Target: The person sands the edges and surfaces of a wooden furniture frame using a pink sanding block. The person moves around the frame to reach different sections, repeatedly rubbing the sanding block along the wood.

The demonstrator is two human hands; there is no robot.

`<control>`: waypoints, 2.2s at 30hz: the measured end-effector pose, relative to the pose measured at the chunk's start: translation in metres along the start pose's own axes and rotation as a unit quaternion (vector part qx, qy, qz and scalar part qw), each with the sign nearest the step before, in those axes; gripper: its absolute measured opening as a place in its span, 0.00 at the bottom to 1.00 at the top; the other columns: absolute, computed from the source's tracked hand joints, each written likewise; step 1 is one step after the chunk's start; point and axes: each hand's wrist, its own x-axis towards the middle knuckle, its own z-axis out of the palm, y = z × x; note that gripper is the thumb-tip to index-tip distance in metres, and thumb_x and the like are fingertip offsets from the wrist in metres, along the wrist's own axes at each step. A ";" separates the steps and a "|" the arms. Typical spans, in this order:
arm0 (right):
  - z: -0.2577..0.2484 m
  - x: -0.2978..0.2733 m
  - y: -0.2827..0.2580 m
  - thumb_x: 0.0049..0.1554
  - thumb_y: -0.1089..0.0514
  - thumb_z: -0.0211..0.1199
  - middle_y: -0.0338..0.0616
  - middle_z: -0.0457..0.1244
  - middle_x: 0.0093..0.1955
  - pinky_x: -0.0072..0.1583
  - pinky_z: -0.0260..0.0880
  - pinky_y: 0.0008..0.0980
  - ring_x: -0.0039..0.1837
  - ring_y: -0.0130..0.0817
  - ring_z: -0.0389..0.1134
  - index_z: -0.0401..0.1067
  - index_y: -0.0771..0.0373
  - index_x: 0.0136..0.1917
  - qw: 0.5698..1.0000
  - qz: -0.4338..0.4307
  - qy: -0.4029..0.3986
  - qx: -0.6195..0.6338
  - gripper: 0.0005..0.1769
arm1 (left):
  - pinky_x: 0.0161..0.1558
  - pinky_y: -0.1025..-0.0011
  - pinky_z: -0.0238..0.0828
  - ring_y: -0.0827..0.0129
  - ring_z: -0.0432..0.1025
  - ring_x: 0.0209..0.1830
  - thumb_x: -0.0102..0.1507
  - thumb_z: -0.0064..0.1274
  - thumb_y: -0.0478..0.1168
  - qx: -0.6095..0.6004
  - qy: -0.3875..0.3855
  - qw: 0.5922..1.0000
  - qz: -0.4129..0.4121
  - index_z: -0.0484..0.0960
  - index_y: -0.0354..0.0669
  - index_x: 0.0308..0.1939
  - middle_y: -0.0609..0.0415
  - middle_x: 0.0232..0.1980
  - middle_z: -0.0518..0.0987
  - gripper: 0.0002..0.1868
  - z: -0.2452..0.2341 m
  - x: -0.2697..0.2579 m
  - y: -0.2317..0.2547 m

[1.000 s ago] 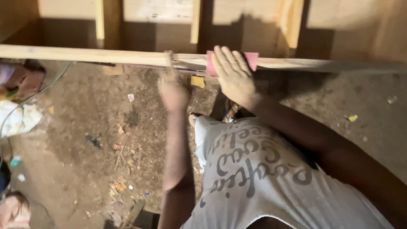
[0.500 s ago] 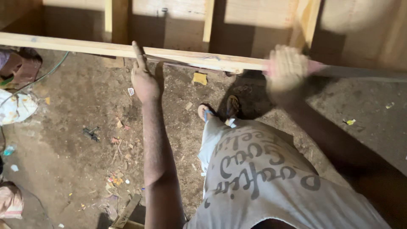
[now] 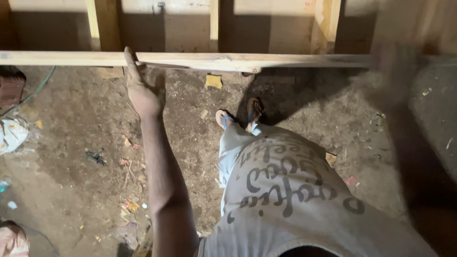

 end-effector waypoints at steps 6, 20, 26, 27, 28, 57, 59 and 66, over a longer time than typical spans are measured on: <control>0.044 0.015 -0.036 0.67 0.30 0.55 0.73 0.53 0.78 0.81 0.45 0.65 0.82 0.67 0.49 0.58 0.77 0.75 0.913 -0.296 0.279 -0.022 0.47 | 0.57 0.62 0.79 0.54 0.79 0.55 0.63 0.68 0.39 -0.086 -0.062 0.994 -0.009 0.52 0.51 0.83 0.46 0.62 0.82 0.51 -0.013 -0.001 0.009; 0.068 0.023 -0.146 0.62 0.26 0.52 0.67 0.60 0.74 0.74 0.49 0.62 0.75 0.63 0.58 0.68 0.69 0.72 0.945 -0.291 0.116 -0.099 0.46 | 0.42 0.56 0.79 0.48 0.80 0.45 0.59 0.73 0.47 0.124 -0.092 0.987 -0.053 0.68 0.46 0.59 0.42 0.48 0.84 0.34 -0.014 0.038 0.029; -0.027 -0.014 0.077 0.57 0.31 0.57 0.69 0.55 0.76 0.77 0.43 0.60 0.78 0.64 0.52 0.63 0.72 0.74 0.963 -0.076 0.229 -0.120 0.48 | 0.42 0.57 0.79 0.47 0.78 0.44 0.53 0.77 0.48 0.159 -0.076 0.983 -0.051 0.66 0.40 0.62 0.37 0.49 0.81 0.43 -0.009 0.034 0.039; -0.021 -0.005 0.071 0.57 0.32 0.58 0.69 0.54 0.77 0.77 0.42 0.60 0.79 0.64 0.51 0.62 0.72 0.75 0.957 -0.083 0.251 -0.119 0.48 | 0.42 0.57 0.78 0.48 0.78 0.43 0.52 0.77 0.49 0.165 -0.084 0.980 -0.071 0.63 0.38 0.65 0.37 0.48 0.81 0.47 -0.006 0.032 0.041; -0.009 0.003 0.050 0.56 0.32 0.59 0.69 0.53 0.77 0.78 0.41 0.60 0.79 0.64 0.50 0.61 0.73 0.75 0.950 -0.098 0.271 -0.118 0.49 | 0.43 0.57 0.77 0.49 0.77 0.43 0.51 0.77 0.50 0.172 -0.093 0.977 -0.090 0.60 0.37 0.68 0.37 0.47 0.80 0.52 -0.002 0.032 0.043; 0.088 0.014 -0.131 0.52 0.47 0.62 0.65 0.58 0.72 0.78 0.45 0.63 0.78 0.61 0.54 0.66 0.74 0.69 0.926 -0.215 0.293 -0.105 0.38 | 0.51 0.57 0.76 0.54 0.74 0.51 0.59 0.73 0.46 0.221 -0.072 0.961 -0.148 0.59 0.42 0.71 0.42 0.51 0.79 0.45 0.024 0.033 0.029; 0.118 0.006 -0.214 0.51 0.49 0.61 0.70 0.56 0.77 0.80 0.39 0.61 0.82 0.66 0.48 0.63 0.80 0.75 0.920 -0.299 0.249 -0.054 0.46 | 0.53 0.61 0.76 0.55 0.74 0.53 0.61 0.71 0.45 0.210 -0.098 0.960 -0.154 0.53 0.41 0.78 0.40 0.53 0.78 0.50 0.025 0.034 0.027; 0.145 0.039 -0.395 0.61 0.62 0.48 0.63 0.46 0.83 0.83 0.37 0.52 0.84 0.55 0.45 0.46 0.74 0.82 0.928 -0.363 0.056 -0.058 0.39 | 0.70 0.54 0.65 0.46 0.67 0.70 0.60 0.68 0.42 0.020 0.003 0.996 -0.087 0.35 0.38 0.82 0.34 0.73 0.64 0.61 0.013 -0.026 0.009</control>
